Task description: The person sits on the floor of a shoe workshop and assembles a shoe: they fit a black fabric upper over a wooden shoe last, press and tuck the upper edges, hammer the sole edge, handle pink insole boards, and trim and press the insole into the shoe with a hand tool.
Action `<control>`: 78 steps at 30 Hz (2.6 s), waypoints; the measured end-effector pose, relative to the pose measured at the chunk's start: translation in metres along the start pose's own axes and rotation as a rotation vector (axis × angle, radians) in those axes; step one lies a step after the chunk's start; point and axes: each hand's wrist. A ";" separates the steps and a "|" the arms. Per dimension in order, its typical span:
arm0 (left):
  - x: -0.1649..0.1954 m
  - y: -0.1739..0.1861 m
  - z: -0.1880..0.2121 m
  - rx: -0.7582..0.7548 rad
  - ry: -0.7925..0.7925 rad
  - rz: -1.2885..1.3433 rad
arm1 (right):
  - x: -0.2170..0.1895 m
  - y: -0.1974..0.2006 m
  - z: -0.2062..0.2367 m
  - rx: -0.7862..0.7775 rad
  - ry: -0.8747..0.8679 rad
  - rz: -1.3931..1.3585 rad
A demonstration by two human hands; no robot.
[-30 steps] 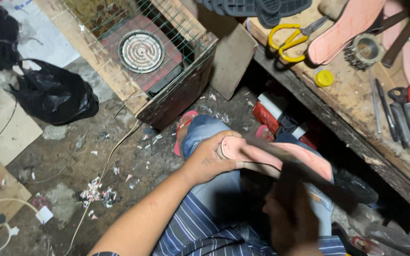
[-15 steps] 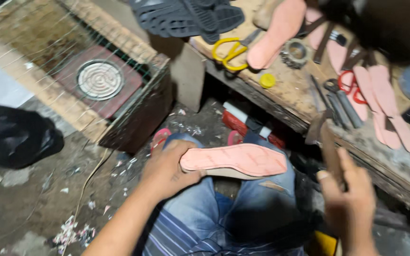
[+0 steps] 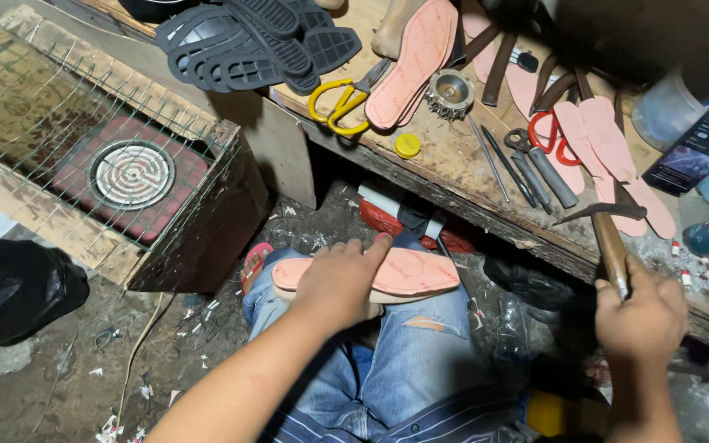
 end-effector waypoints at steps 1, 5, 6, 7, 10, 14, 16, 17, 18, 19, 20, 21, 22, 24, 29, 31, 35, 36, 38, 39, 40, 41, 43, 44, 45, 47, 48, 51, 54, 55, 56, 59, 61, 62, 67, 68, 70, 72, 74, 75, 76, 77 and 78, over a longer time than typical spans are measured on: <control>-0.001 -0.001 0.001 0.003 0.018 0.056 | -0.008 0.008 0.003 0.055 0.051 0.039; -0.009 -0.014 0.024 0.313 -0.269 0.658 | -0.051 0.049 0.028 -0.223 0.034 -0.643; -0.008 -0.020 0.031 0.226 -0.275 0.899 | -0.067 0.055 0.038 -0.423 -0.042 -0.840; -0.006 -0.026 0.038 0.141 -0.282 1.134 | -0.083 0.059 0.046 -0.614 -0.052 -1.036; 0.002 -0.048 0.064 -0.014 -0.204 1.665 | -0.127 0.069 0.069 -0.972 0.057 -1.522; 0.003 -0.071 0.093 -0.150 -0.144 2.331 | -0.162 0.089 0.099 -1.118 -0.070 -1.559; -0.003 -0.077 0.099 -0.115 -0.044 2.320 | -0.175 0.098 0.106 -1.198 -0.129 -1.618; -0.006 -0.080 0.102 -0.095 0.003 2.314 | -0.180 0.103 0.108 -1.122 -0.032 -1.529; -0.009 -0.081 0.106 -0.066 -0.019 2.292 | -0.184 0.107 0.109 -1.042 0.067 -1.443; -0.012 -0.083 0.108 -0.040 -0.039 2.267 | -0.189 0.110 0.110 -0.959 0.160 -1.357; -0.013 -0.084 0.111 -0.020 -0.055 2.245 | -0.192 0.114 0.111 -0.961 0.191 -1.353; -0.015 -0.085 0.114 -0.002 -0.078 2.234 | -0.195 0.116 0.113 -0.964 0.218 -1.348; -0.017 -0.086 0.117 0.014 -0.101 2.223 | -0.198 0.118 0.114 -0.966 0.244 -1.343; -0.019 -0.086 0.121 0.034 -0.131 2.214 | -0.203 0.120 0.119 -1.140 0.102 -1.464; -0.025 -0.083 0.131 0.147 -0.301 2.062 | -0.216 0.118 0.126 -1.242 -0.059 -1.557; -0.025 -0.080 0.132 0.161 -0.218 2.030 | -0.219 0.118 0.126 -1.202 -0.042 -1.548; -0.020 -0.064 0.133 0.206 -0.234 2.077 | -0.225 0.122 0.123 -1.135 0.102 -1.429; -0.018 -0.058 0.134 0.353 -0.198 1.910 | -0.227 0.123 0.122 -1.067 0.158 -1.359; -0.013 -0.044 0.135 0.619 -0.136 1.558 | -0.233 0.126 0.120 -0.991 0.254 -1.301; -0.011 -0.036 0.137 0.687 -0.167 1.495 | -0.236 0.128 0.120 -0.986 0.292 -1.314; -0.008 -0.029 0.141 0.753 -0.198 1.430 | -0.240 0.130 0.121 -0.981 0.330 -1.326; -0.006 -0.022 0.144 0.820 -0.227 1.364 | -0.243 0.133 0.121 -0.970 0.333 -1.314; 0.002 -0.011 0.147 0.798 -0.159 1.352 | -0.248 0.137 0.124 -0.952 0.344 -1.289; 0.005 -0.007 0.149 0.788 -0.126 1.345 | -0.250 0.140 0.125 -0.934 0.363 -1.279; 0.007 -0.003 0.151 0.790 -0.121 1.357 | -0.251 0.141 0.126 -0.914 0.383 -1.272; 0.010 0.002 0.154 0.783 -0.115 1.382 | -0.253 0.144 0.127 -0.889 0.409 -1.270; 0.011 0.003 0.156 0.785 -0.131 1.325 | -0.253 0.145 0.128 -0.888 0.414 -1.272; 0.009 0.004 0.161 0.780 -0.158 1.188 | -0.254 0.143 0.132 -0.867 0.433 -1.242; 0.005 0.003 0.161 0.775 -0.160 1.129 | -0.254 0.138 0.136 -1.115 0.214 -1.487; 0.005 0.002 0.161 0.780 -0.166 1.126 | -0.254 0.136 0.137 -1.245 0.082 -1.607; 0.004 0.001 0.161 0.784 -0.171 1.123 | -0.254 0.134 0.137 -1.245 0.103 -1.583; 0.003 -0.002 0.161 0.794 -0.172 1.109 | -0.253 0.129 0.138 -1.236 0.140 -1.531; 0.001 -0.002 0.160 0.799 -0.183 1.084 | -0.252 0.126 0.138 -1.212 0.146 -1.526; 0.001 -0.003 0.159 0.802 -0.187 1.073 | -0.252 0.125 0.139 -1.216 0.147 -1.538; -0.003 -0.005 0.154 0.801 -0.191 1.071 | -0.252 0.120 0.140 -1.122 0.214 -1.450; -0.004 -0.005 0.152 0.799 -0.200 1.060 | -0.253 0.118 0.139 -1.112 0.195 -1.418; -0.008 -0.007 0.149 0.803 -0.172 1.040 | -0.255 0.112 0.138 -1.092 0.157 -1.353; -0.016 -0.008 0.141 0.861 -0.076 0.916 | -0.260 0.102 0.138 -1.224 0.127 -1.517; -0.033 -0.008 0.126 0.956 0.099 0.691 | -0.259 0.095 0.144 -1.386 0.006 -1.606; -0.046 -0.006 0.117 1.053 0.117 0.994 | -0.259 0.092 0.148 -1.474 -0.097 -1.616; -0.061 -0.002 0.107 1.145 0.133 1.298 | -0.260 0.088 0.151 -1.560 -0.197 -1.622; -0.076 0.002 0.100 1.210 0.167 1.400 | -0.257 0.087 0.157 -1.637 -0.292 -1.632; -0.090 0.004 0.095 1.275 0.205 1.503 | -0.250 0.089 0.164 -1.717 -0.392 -1.636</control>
Point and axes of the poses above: each hand's wrist, its own z-axis away from the middle knuckle, its own y-axis out of the back of the hand, x = y × z, and after that the axes turned 13 degrees about -y, right-handed
